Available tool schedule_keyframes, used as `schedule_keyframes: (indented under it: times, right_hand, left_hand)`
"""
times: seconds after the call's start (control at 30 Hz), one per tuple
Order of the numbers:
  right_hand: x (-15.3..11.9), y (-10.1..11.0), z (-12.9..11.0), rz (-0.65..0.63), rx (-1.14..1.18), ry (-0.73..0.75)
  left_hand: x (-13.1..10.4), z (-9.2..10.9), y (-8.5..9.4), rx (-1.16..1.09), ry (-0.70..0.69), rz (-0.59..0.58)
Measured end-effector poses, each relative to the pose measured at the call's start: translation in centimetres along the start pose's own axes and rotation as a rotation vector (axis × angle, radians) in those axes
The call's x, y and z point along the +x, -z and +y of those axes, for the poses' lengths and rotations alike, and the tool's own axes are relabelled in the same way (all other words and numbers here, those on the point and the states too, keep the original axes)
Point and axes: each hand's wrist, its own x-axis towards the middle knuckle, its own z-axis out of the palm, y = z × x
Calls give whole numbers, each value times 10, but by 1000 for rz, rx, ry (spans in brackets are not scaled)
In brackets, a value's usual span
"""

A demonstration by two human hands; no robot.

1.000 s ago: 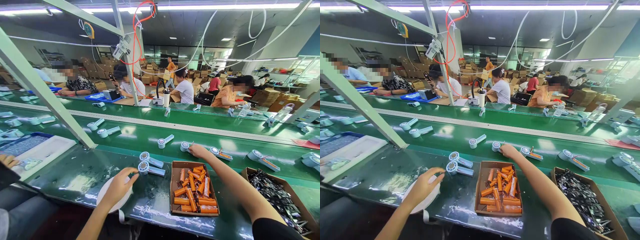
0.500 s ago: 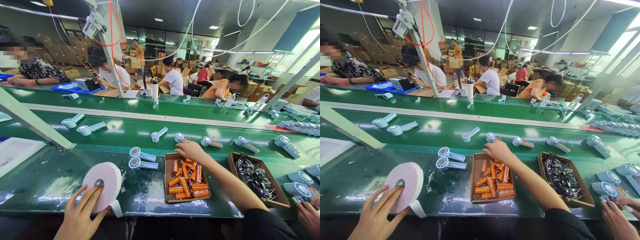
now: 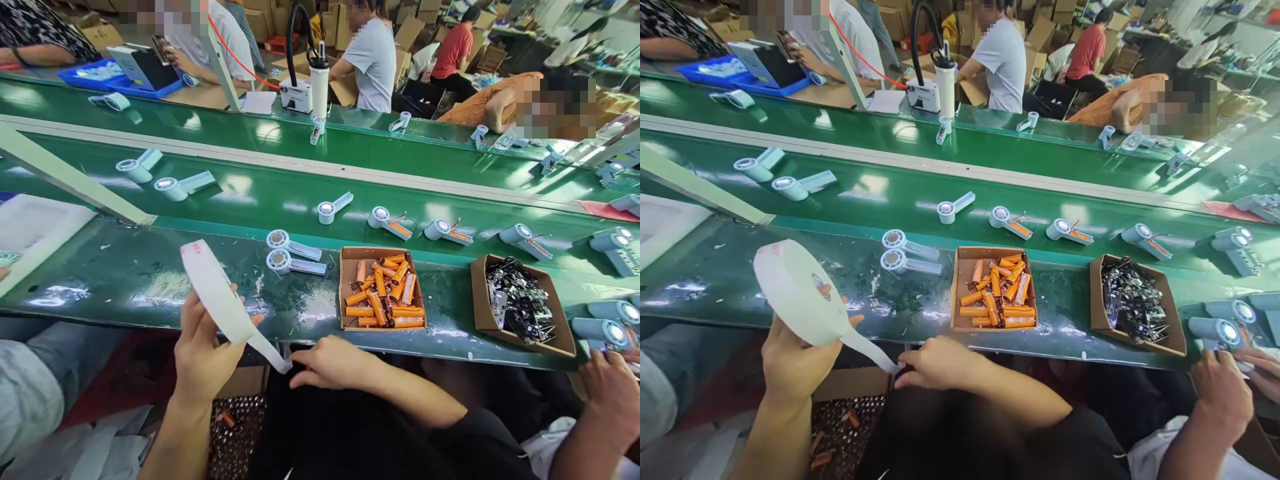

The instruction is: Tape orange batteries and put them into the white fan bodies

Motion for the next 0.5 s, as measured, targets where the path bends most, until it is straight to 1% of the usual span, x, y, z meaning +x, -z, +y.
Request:
schedule_keyframes:
  times: [0.03, 0.1, 0.17, 0.2, 0.27, 0.33, 0.4, 0.47, 0.5]
  right_hand:
    - [-9, 15, -2, 5, -12, 11]
    - [-28, 53, -9, 54, -2, 82]
    - [-42, 93, -9, 108, -67, 134]
    - [-46, 111, -5, 133, -128, 133]
    - [-45, 140, 14, 192, -263, 67]
    - [-37, 159, 43, 210, -394, -24]
    - [-25, 169, 71, 159, -508, -68]
    - [-18, 174, 90, 97, -496, -69]
    - [-16, 174, 94, 110, -427, -69]
  left_hand:
    - [0, 1, -1, 14, -25, 14]
    - [1, 6, -3, 47, -89, 39]
    - [3, 12, -7, 50, -121, 6]
    - [4, 15, -10, 39, -129, -23]
    - [4, 22, -16, 7, -155, -82]
    - [4, 28, -23, -28, -186, -133]
    - [3, 33, -31, -47, -217, -171]
    - [2, 35, -39, -40, -224, -200]
    - [1, 35, -42, -27, -219, -216]
